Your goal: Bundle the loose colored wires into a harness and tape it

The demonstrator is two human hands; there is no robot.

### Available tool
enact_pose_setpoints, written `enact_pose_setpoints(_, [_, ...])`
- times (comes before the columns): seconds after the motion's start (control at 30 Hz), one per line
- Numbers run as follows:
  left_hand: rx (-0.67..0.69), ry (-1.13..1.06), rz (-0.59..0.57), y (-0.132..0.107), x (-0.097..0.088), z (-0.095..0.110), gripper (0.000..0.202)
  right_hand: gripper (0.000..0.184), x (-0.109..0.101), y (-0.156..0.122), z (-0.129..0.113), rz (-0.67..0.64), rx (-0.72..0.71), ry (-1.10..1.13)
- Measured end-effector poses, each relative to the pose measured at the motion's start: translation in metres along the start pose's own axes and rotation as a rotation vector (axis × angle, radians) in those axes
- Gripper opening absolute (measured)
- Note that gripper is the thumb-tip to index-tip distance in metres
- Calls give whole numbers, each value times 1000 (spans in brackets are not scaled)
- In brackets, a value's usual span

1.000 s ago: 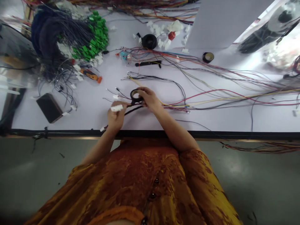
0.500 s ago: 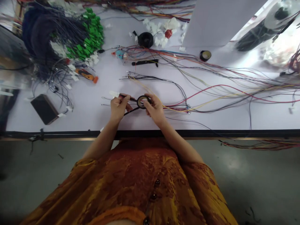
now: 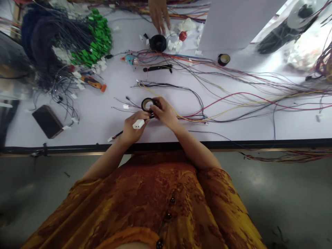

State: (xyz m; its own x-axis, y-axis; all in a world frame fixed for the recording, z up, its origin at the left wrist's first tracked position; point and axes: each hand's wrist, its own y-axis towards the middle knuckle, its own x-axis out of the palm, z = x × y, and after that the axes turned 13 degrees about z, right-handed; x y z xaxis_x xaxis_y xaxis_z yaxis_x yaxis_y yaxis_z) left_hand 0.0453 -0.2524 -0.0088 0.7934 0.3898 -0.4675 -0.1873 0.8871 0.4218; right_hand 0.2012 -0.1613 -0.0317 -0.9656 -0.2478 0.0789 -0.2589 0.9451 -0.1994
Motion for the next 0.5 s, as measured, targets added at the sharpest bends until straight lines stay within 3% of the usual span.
enact_pose_setpoints(0.13, [-378, -251, 272, -5, 7, -24, 33, 42, -14, 3, 6, 120, 156, 122])
enact_pose_setpoints(0.17, [-465, -314, 287, -4, 9, -30, 34, 44, -19, 0, 8, 145, 181, 134])
enact_pose_setpoints(0.23, [-529, -411, 210, -1, 12, -40, 36, 46, -27, -5, 13, 168, 211, 162])
enact_pose_setpoints(0.33, [-469, -452, 40, 5, 16, -49, 37, 47, -35, -8, 17, 198, 225, 219])
enact_pose_setpoints(0.5, [-484, -384, 30, 10, 23, -47, 31, 42, -34, -11, 15, 198, 164, 197])
